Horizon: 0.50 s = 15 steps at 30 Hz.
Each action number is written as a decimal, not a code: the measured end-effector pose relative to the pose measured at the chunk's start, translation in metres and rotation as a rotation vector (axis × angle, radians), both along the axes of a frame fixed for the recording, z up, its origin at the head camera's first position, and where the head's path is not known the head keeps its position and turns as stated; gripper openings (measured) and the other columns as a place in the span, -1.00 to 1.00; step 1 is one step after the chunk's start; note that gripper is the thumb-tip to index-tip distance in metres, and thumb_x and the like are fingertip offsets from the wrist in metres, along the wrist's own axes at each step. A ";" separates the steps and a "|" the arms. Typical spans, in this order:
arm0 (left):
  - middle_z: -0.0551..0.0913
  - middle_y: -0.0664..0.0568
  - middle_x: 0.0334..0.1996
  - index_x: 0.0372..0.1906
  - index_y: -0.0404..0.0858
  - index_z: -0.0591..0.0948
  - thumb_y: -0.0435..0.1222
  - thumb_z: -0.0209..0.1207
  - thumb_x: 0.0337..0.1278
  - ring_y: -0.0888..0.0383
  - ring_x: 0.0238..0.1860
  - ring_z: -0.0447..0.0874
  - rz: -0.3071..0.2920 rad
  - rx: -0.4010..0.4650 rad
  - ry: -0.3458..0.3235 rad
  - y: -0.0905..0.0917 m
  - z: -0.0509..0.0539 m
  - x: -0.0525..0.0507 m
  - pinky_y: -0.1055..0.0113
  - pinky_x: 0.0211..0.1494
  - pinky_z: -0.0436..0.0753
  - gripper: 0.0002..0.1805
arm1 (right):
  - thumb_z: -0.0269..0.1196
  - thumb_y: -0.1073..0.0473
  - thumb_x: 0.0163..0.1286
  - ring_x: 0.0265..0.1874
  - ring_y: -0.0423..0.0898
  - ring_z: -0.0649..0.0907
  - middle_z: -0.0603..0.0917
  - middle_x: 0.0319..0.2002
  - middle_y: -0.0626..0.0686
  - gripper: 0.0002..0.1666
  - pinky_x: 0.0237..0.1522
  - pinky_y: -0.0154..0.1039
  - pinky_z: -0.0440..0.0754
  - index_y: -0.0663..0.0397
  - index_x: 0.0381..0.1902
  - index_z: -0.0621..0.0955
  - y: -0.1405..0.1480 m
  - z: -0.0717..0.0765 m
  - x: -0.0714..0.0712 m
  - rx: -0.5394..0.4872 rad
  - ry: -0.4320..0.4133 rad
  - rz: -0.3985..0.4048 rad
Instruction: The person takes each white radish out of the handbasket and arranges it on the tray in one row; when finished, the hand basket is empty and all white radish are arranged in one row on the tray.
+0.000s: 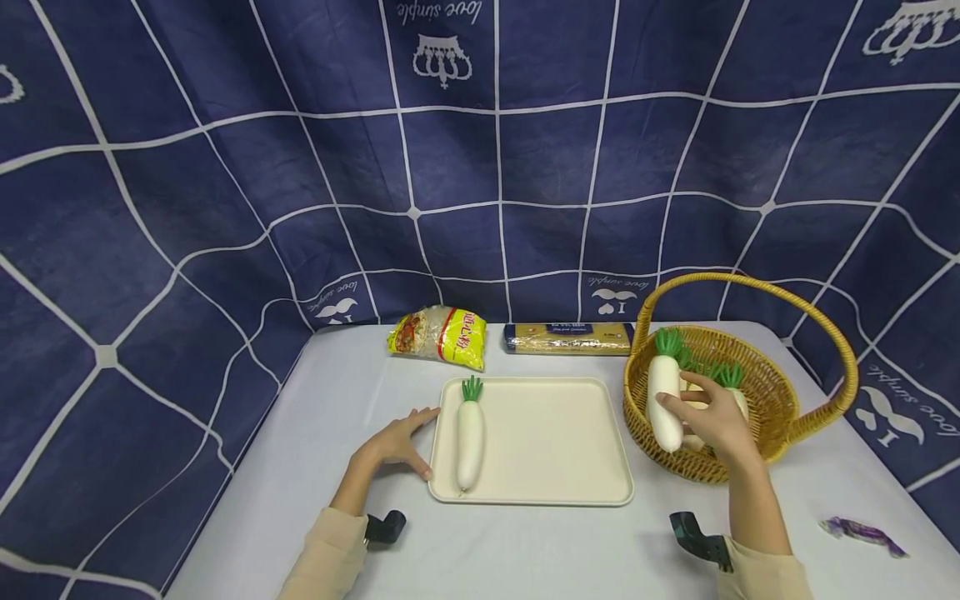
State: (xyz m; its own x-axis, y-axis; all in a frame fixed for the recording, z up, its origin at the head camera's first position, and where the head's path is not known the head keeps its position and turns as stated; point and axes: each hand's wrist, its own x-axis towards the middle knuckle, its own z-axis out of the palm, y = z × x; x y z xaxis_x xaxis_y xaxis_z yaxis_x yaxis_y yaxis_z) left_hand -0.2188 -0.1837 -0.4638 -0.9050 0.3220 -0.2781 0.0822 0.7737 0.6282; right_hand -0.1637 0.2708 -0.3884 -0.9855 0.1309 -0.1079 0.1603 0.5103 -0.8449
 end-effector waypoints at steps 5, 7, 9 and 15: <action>0.18 -0.23 0.39 0.38 -0.20 0.28 -0.27 0.60 -0.73 -0.25 0.42 0.00 0.002 -0.004 0.003 0.000 0.000 0.000 -0.27 0.37 0.04 0.22 | 0.19 -0.10 0.30 -0.04 0.31 0.54 0.34 0.16 0.55 -0.02 -0.28 -0.15 0.66 0.41 0.40 0.07 -0.006 0.001 -0.001 0.021 0.007 0.027; 0.18 -0.23 0.39 0.38 -0.20 0.28 -0.26 0.59 -0.73 -0.25 0.42 0.00 0.001 -0.005 0.005 0.000 0.000 0.000 -0.27 0.37 0.04 0.22 | 0.19 -0.10 0.30 -0.02 0.31 0.53 0.36 0.15 0.54 -0.04 -0.28 -0.18 0.64 0.40 0.39 0.09 -0.009 0.002 -0.001 0.034 0.011 0.033; 0.18 -0.24 0.40 0.39 -0.21 0.28 -0.26 0.60 -0.73 -0.25 0.42 0.00 0.000 -0.005 0.005 0.000 0.000 0.001 -0.26 0.38 0.05 0.22 | 0.19 -0.11 0.29 -0.01 0.28 0.54 0.38 0.14 0.53 -0.04 -0.29 -0.21 0.63 0.39 0.39 0.11 -0.012 0.002 -0.002 0.046 0.009 0.034; 0.17 -0.24 0.40 0.39 -0.21 0.28 -0.27 0.60 -0.73 -0.26 0.42 0.00 0.002 -0.002 0.002 0.001 0.002 0.002 -0.26 0.38 0.05 0.23 | 0.22 -0.10 0.28 -0.17 0.09 0.62 0.40 0.14 0.50 -0.06 -0.35 -0.25 0.64 0.35 0.39 0.14 -0.018 0.001 -0.003 0.015 -0.002 0.042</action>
